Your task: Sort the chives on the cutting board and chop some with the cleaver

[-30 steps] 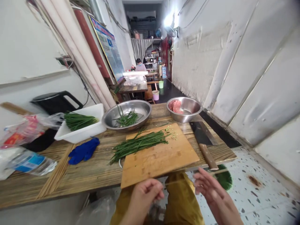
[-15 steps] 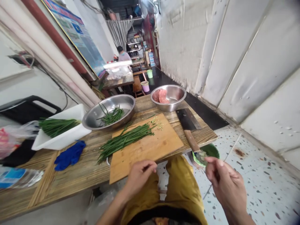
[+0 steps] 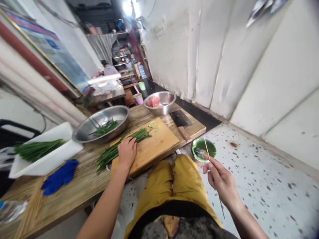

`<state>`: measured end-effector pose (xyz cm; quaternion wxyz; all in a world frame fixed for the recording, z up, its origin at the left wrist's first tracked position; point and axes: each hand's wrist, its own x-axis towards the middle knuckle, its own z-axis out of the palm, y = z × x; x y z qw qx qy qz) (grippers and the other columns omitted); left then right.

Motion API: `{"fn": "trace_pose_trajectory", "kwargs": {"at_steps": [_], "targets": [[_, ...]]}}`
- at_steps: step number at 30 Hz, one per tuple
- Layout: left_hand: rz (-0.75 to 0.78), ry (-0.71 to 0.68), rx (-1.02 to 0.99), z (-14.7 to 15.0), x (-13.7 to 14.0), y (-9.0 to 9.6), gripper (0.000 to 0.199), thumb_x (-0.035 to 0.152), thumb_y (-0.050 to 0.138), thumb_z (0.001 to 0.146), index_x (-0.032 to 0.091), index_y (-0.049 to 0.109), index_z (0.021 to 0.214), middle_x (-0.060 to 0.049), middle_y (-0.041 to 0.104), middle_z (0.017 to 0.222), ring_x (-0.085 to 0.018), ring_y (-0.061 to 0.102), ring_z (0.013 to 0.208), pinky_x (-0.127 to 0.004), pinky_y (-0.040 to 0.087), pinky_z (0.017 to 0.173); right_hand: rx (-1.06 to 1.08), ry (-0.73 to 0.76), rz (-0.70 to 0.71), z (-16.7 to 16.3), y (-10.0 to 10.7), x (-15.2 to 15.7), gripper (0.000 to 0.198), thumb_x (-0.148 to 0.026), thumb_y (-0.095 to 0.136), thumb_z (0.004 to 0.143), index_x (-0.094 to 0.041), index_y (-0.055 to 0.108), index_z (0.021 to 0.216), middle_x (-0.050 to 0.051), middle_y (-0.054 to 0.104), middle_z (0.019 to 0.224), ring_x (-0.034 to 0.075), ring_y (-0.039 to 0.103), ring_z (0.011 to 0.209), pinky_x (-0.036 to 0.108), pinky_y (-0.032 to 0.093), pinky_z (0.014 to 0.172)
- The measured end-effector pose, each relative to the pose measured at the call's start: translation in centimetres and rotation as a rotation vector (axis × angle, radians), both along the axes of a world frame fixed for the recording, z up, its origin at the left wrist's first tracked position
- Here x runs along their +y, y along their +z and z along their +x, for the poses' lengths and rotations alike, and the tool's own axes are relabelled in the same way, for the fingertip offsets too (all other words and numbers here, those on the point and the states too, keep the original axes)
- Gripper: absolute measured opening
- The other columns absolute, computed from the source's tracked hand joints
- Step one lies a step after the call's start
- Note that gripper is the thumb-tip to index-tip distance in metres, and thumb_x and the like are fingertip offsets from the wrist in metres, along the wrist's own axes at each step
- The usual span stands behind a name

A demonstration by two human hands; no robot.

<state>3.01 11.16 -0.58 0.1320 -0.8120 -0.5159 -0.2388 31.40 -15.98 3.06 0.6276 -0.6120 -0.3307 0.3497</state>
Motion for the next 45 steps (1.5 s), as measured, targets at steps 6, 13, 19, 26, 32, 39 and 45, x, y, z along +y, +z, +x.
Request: {"fn": "trace_pose_trajectory", "kwargs": {"at_steps": [6,13,19,26,32,39,45], "targets": [[0.089,-0.050,0.081,-0.7,0.6,-0.1,0.034,0.028,0.040,0.085,0.011,0.065,0.100,-0.013,0.062,0.100,-0.024,0.054,0.092,-0.036,0.040,0.084,0.031,-0.003,0.072,-1.0,-1.5,-1.0,0.037,-0.039,0.045,0.086,-0.015,0.056,0.113,-0.001,0.056,0.071,0.004,0.035,0.039,0.019,0.029,0.038],[0.159,-0.034,0.110,-1.1,0.8,-0.1,0.043,0.041,0.038,0.086,0.010,0.066,0.097,-0.014,0.062,0.088,-0.026,0.055,0.087,-0.037,0.039,0.081,-0.129,-0.024,0.110,-0.7,-1.5,-0.1,0.033,-0.031,0.040,0.089,-0.013,0.064,0.103,0.000,0.060,0.067,0.006,0.041,0.044,0.019,0.035,0.043],[0.075,0.013,0.141,-0.8,0.0,0.5,0.041,0.039,0.037,0.086,0.012,0.066,0.097,-0.013,0.063,0.086,-0.025,0.053,0.082,-0.035,0.038,0.076,-0.217,0.091,0.054,-2.3,-2.1,-0.2,0.034,-0.024,0.038,0.089,-0.017,0.055,0.118,-0.003,0.063,0.062,0.007,0.044,0.040,0.018,0.037,0.043],[-0.047,0.082,0.114,0.5,-0.7,1.9,0.031,0.042,0.046,0.083,0.019,0.065,0.094,-0.010,0.061,0.099,-0.027,0.048,0.097,-0.037,0.035,0.077,-0.430,0.288,-0.022,-4.8,-2.7,2.5,0.038,-0.017,0.036,0.087,-0.019,0.055,0.119,-0.002,0.066,0.059,0.013,0.060,0.054,0.023,0.046,0.057],[-0.265,-0.003,0.146,0.5,0.2,4.0,0.018,0.036,0.055,0.079,0.020,0.064,0.080,-0.007,0.063,0.095,-0.024,0.051,0.094,-0.037,0.031,0.078,-0.578,0.340,-0.023,-6.9,-2.7,6.8,0.035,-0.018,0.039,0.085,-0.017,0.062,0.111,0.003,0.070,0.073,0.015,0.062,0.058,0.023,0.046,0.057],[-0.234,-0.124,0.088,0.5,-0.1,3.6,0.017,0.031,0.056,0.081,0.024,0.064,0.093,-0.006,0.060,0.097,-0.022,0.048,0.095,-0.036,0.030,0.078,-0.670,0.441,-0.069,-8.4,-2.8,10.3,0.039,-0.016,0.035,0.084,-0.013,0.058,0.116,0.004,0.070,0.069,0.017,0.064,0.061,0.024,0.048,0.060],[-0.279,-0.197,0.032,2.3,1.1,3.9,0.019,0.032,0.052,0.084,0.024,0.069,0.084,-0.004,0.062,0.090,-0.020,0.049,0.091,-0.038,0.027,0.082,-0.844,0.405,-0.100,-8.6,-2.2,12.3,0.039,-0.017,0.038,0.084,-0.015,0.060,0.116,0.008,0.073,0.086,0.018,0.067,0.067,0.024,0.049,0.061]]}}
